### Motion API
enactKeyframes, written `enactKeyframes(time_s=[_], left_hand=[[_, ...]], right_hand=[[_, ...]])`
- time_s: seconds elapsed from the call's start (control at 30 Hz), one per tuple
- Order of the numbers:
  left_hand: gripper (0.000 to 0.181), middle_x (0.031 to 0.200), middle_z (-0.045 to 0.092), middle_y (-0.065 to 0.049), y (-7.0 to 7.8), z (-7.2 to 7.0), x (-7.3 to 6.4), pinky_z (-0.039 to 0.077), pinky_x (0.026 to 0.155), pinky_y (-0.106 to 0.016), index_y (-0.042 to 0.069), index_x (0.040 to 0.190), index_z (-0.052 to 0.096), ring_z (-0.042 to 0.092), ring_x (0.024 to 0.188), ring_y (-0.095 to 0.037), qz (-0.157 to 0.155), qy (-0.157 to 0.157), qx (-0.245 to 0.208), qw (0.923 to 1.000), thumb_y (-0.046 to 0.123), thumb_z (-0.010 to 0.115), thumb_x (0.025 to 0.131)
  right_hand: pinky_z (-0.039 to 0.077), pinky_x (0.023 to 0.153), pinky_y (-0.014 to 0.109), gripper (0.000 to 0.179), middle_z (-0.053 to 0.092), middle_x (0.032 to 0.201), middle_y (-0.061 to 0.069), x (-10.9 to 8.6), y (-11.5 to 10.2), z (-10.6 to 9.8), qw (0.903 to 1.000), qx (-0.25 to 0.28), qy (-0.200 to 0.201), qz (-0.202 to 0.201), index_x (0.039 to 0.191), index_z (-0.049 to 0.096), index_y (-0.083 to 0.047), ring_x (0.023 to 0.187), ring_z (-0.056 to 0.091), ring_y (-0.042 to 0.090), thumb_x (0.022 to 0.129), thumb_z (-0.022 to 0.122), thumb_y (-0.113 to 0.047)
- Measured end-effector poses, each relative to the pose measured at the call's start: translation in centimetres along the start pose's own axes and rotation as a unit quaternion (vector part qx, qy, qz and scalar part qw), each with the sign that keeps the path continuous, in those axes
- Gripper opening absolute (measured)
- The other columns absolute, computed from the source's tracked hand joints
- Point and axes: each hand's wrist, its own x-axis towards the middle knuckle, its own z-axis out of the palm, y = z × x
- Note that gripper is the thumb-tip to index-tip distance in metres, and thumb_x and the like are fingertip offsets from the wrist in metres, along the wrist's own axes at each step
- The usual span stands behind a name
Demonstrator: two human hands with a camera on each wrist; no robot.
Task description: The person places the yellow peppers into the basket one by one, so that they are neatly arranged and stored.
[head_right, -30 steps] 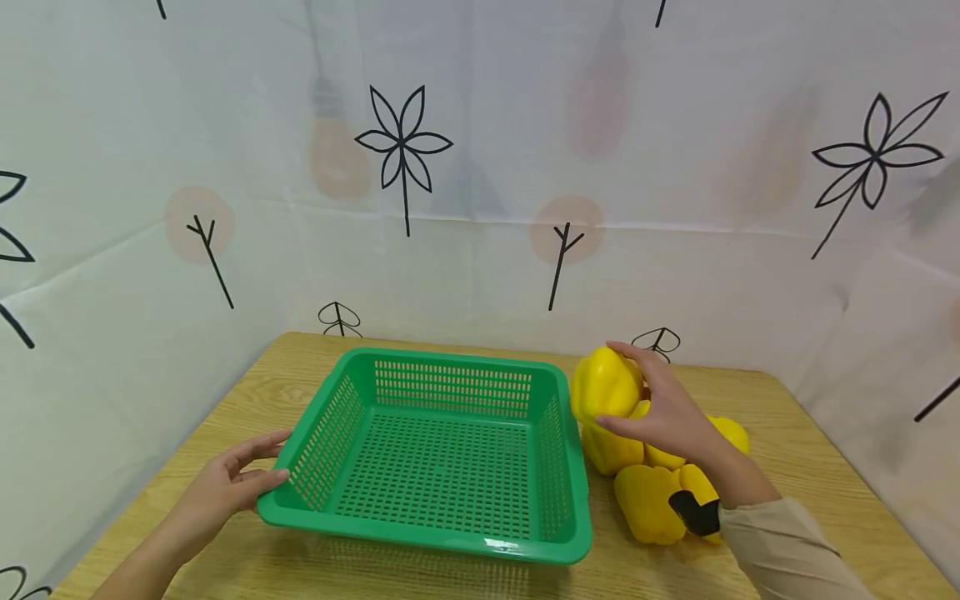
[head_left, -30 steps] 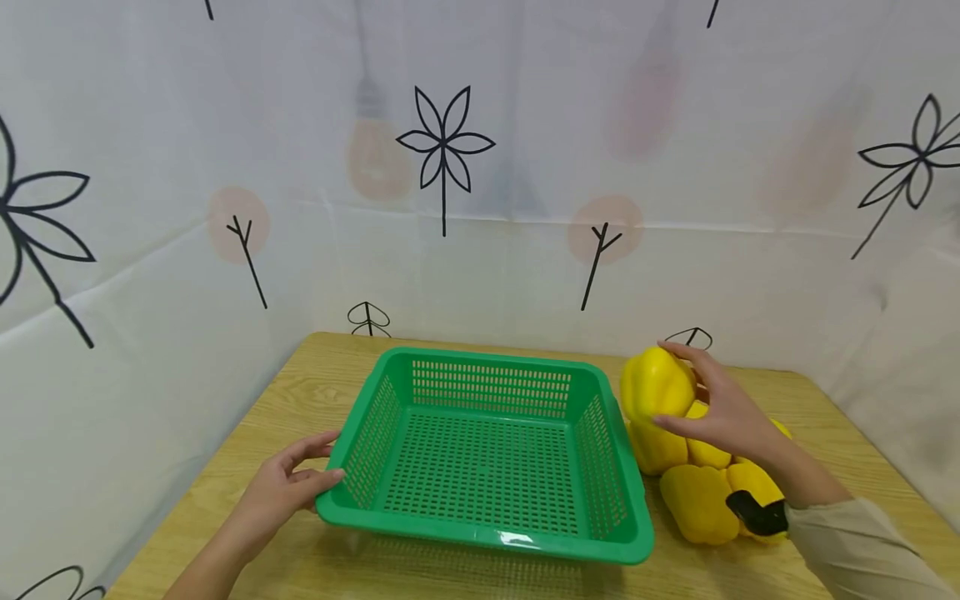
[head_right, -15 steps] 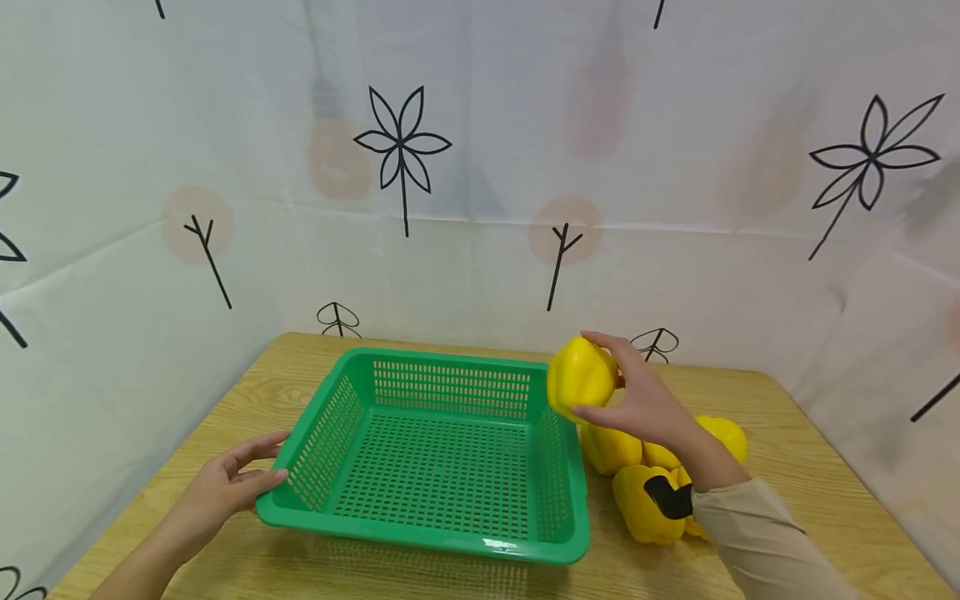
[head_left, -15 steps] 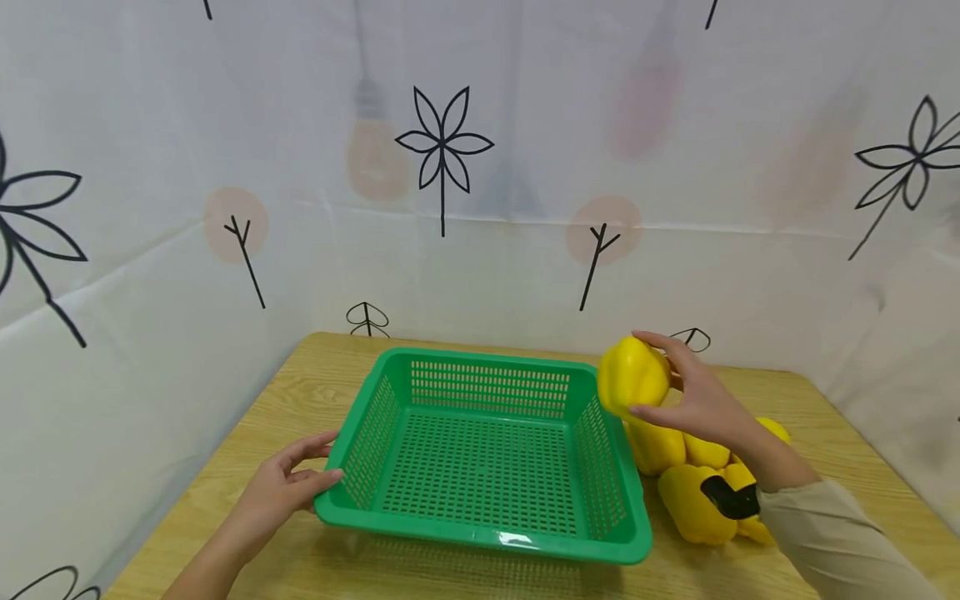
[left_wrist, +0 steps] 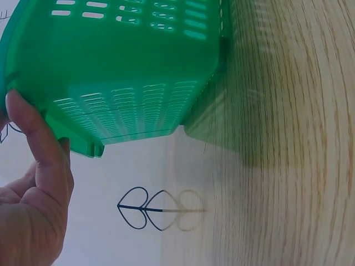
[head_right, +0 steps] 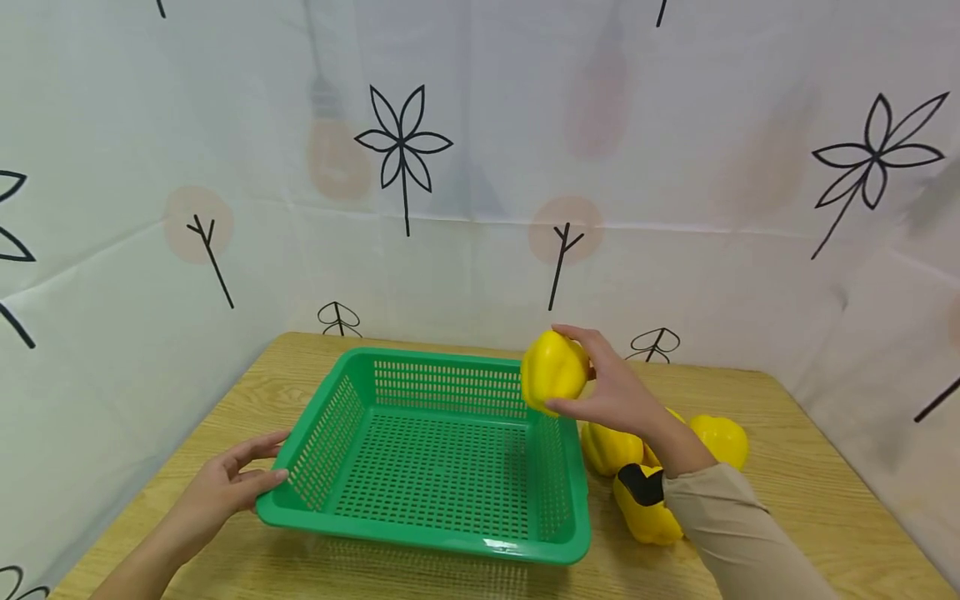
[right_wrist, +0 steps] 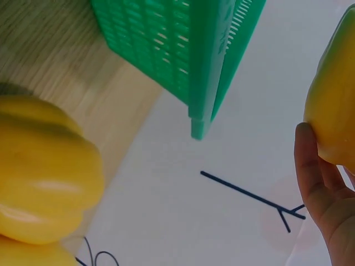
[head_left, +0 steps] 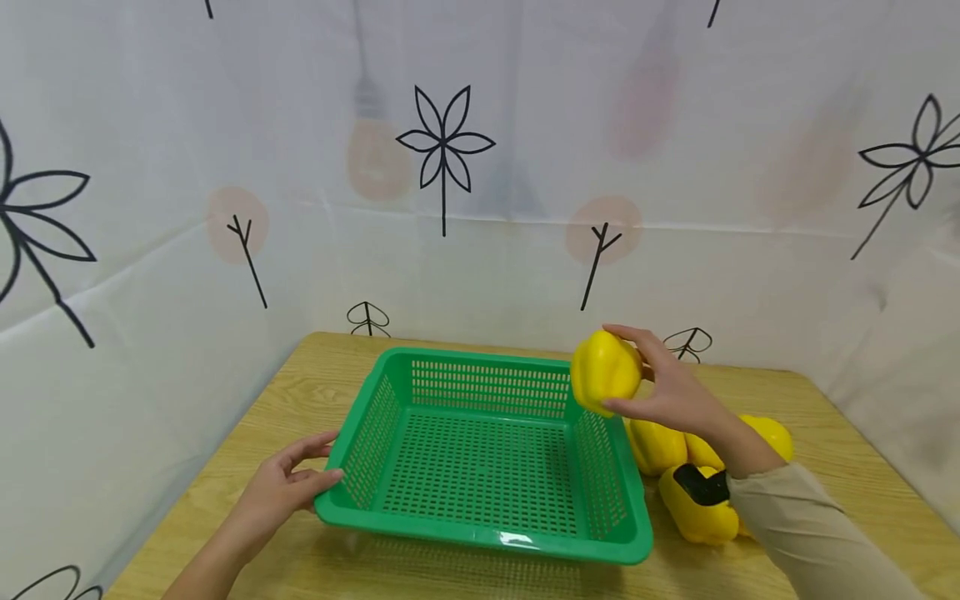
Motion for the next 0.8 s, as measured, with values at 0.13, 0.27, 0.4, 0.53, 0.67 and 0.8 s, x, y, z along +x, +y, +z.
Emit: enactKeyframes(time_s=[0.13,0.27,0.4,0.53,0.67,0.8], left_hand=[[0.063,0.132,0.036,-0.020,0.2,0.0,0.0,0.053,0.066,-0.039,0.006,0.143,0.035,0.064,0.081,-0.022,-0.003,-0.001,-0.002,1.0000,0.018,0.065,0.088],[0.064,0.131,0.036,-0.020,0.2,0.0,0.0,0.054,0.067,-0.040,0.005,0.143,0.035,0.065,0.082,-0.023,-0.003,-0.004,-0.001,1.0000,0.017,0.065,0.088],[0.064,0.130,0.036,-0.021,0.3,0.0,0.0,0.054,0.067,-0.040,0.004,0.142,0.035,0.065,0.082,-0.024,-0.002,-0.005,0.001,1.0000,0.018,0.066,0.088],[0.064,0.131,0.037,-0.020,0.3,0.0,0.0,0.054,0.068,-0.040,0.006,0.142,0.037,0.065,0.083,-0.023,-0.011,0.003,0.000,0.9999,0.018,0.067,0.087],[0.063,0.132,0.037,-0.020,0.3,-0.1,-0.1,0.054,0.067,-0.038,0.005,0.142,0.036,0.065,0.083,-0.021,-0.008,0.005,0.001,1.0000,0.016,0.066,0.088],[0.064,0.133,0.036,-0.021,0.4,0.0,-0.1,0.054,0.066,-0.038,0.004,0.143,0.034,0.065,0.082,-0.021,-0.003,-0.001,-0.002,1.0000,0.015,0.065,0.088]], right_hand=[[0.043,0.087,0.054,0.083,0.038,0.130,0.014,0.4,-0.2,0.3,0.9999,0.017,-0.002,-0.004,0.143,0.032,-0.011,0.104,0.047,0.028,0.074,0.077,-0.007],[0.043,0.087,0.052,0.083,0.038,0.131,0.013,0.9,-0.5,0.6,0.9997,0.022,-0.007,0.000,0.143,0.031,-0.012,0.105,0.047,0.027,0.075,0.077,-0.009],[0.046,0.083,0.048,0.083,0.037,0.131,0.013,1.3,-0.7,0.8,0.9995,0.026,-0.016,0.005,0.144,0.030,-0.012,0.104,0.048,0.027,0.075,0.077,-0.010],[0.046,0.083,0.046,0.082,0.036,0.134,0.013,1.8,-0.7,1.2,0.9988,0.037,-0.032,0.006,0.144,0.030,-0.013,0.105,0.048,0.028,0.076,0.077,-0.012],[0.045,0.085,0.047,0.082,0.036,0.134,0.011,2.2,-1.0,1.6,0.9977,0.044,-0.052,0.005,0.143,0.030,-0.015,0.106,0.048,0.027,0.076,0.077,-0.016],[0.046,0.084,0.046,0.082,0.037,0.133,0.011,2.7,-1.1,2.0,0.9969,0.047,-0.064,-0.005,0.143,0.030,-0.013,0.104,0.048,0.027,0.076,0.077,-0.016]])
